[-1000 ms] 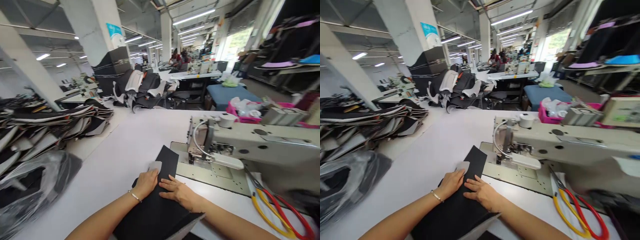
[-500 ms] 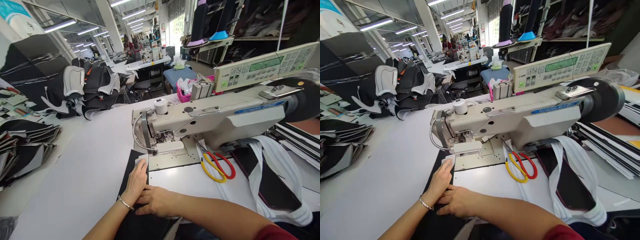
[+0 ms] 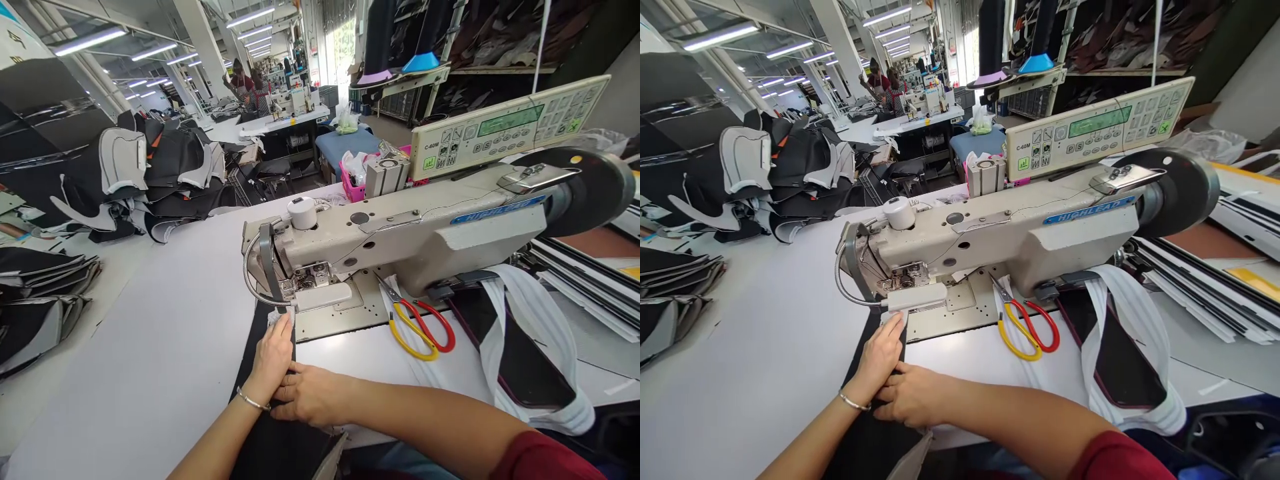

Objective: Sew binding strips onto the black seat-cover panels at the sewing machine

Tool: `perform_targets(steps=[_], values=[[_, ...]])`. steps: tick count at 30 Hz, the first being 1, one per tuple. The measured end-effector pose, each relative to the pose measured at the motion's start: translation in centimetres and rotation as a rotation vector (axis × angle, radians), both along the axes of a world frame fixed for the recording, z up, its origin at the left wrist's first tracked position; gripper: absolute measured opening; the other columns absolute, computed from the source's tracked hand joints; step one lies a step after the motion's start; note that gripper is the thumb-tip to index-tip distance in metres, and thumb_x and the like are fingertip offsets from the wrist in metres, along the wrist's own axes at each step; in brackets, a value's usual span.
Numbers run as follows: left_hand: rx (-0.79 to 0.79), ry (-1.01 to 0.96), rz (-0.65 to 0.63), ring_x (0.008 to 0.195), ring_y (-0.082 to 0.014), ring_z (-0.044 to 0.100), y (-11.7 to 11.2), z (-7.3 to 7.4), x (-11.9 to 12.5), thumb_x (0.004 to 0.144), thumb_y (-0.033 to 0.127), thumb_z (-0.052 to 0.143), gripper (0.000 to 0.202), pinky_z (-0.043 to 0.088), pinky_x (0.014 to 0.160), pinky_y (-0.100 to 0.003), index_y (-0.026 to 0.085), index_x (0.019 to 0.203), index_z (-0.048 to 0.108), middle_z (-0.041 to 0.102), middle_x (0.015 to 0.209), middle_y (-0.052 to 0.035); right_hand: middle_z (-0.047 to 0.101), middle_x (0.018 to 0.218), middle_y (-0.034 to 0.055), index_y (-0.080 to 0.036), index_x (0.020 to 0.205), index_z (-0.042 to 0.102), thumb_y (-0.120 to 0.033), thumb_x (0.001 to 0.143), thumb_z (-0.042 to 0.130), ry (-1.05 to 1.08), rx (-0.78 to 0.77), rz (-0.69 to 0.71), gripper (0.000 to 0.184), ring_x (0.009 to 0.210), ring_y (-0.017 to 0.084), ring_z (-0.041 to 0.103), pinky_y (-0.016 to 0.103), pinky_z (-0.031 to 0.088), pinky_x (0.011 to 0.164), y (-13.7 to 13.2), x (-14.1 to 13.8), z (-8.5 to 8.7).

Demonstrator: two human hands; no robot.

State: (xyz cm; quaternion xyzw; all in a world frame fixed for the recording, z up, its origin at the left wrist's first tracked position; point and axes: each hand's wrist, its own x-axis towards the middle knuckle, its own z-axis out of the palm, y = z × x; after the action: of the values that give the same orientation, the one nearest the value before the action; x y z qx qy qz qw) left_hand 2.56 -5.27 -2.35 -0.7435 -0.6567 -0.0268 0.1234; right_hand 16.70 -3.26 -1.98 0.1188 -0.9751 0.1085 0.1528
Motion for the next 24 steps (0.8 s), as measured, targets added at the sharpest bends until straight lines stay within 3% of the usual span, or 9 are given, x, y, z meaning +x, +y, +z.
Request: perform_targets(steps=[6, 15, 20, 24], values=[[-0.03, 0.008, 0.032, 0.1, -0.0164, 0.054, 1.0, -0.3, 1.3, 0.075, 0.002, 0.034, 0.045, 0.049, 0.083, -0.026, 0.013, 0.114, 0.053, 0.054, 0.12, -0.0073, 0.052, 0.117, 0.008, -0.014, 0.114, 0.052, -0.016, 0.077, 0.056, -0.035, -0.025, 0.008, 0.037, 0.111, 0.019, 0.042, 0.037, 0.023, 0.1, 1.0, 1.4, 0.5], [-0.125, 0.077, 0.107, 0.095, -0.0175, 0.055, 1.3, 0.6, 2.3, 0.077, 0.005, 0.037, 0.039, 0.052, 0.075, -0.026, 0.015, 0.111, 0.054, 0.057, 0.108, -0.0083, 0.055, 0.113, 0.0082, -0.015, 0.111, 0.054, -0.018, 0.08, 0.054, -0.013, -0.071, -0.002, 0.032, 0.108, 0.018, 0.044, 0.035, 0.028, 0.098, 1.2, 1.3, -0.6], [-0.291, 0.079, 0.19, 0.079, -0.0161, 0.059, 1.2, 2.0, 3.3, 0.081, 0.008, 0.036, 0.034, 0.052, 0.063, -0.026, 0.016, 0.11, 0.052, 0.055, 0.097, -0.0074, 0.061, 0.101, 0.0054, -0.018, 0.101, 0.058, -0.014, 0.083, 0.047, -0.044, -0.168, -0.039, 0.021, 0.101, 0.014, 0.05, 0.024, 0.039, 0.084, 1.4, 1.4, -1.1], [-0.39, 0.075, 0.168, 0.077, -0.0155, 0.059, 0.4, 2.7, 3.8, 0.079, 0.004, 0.035, 0.034, 0.051, 0.062, -0.025, 0.017, 0.104, 0.053, 0.054, 0.09, -0.0051, 0.063, 0.083, 0.0011, -0.02, 0.087, 0.061, -0.019, 0.081, 0.052, -0.138, -0.197, -0.048, 0.011, 0.086, 0.014, 0.055, 0.022, 0.043, 0.071, 1.5, 1.8, -1.2]])
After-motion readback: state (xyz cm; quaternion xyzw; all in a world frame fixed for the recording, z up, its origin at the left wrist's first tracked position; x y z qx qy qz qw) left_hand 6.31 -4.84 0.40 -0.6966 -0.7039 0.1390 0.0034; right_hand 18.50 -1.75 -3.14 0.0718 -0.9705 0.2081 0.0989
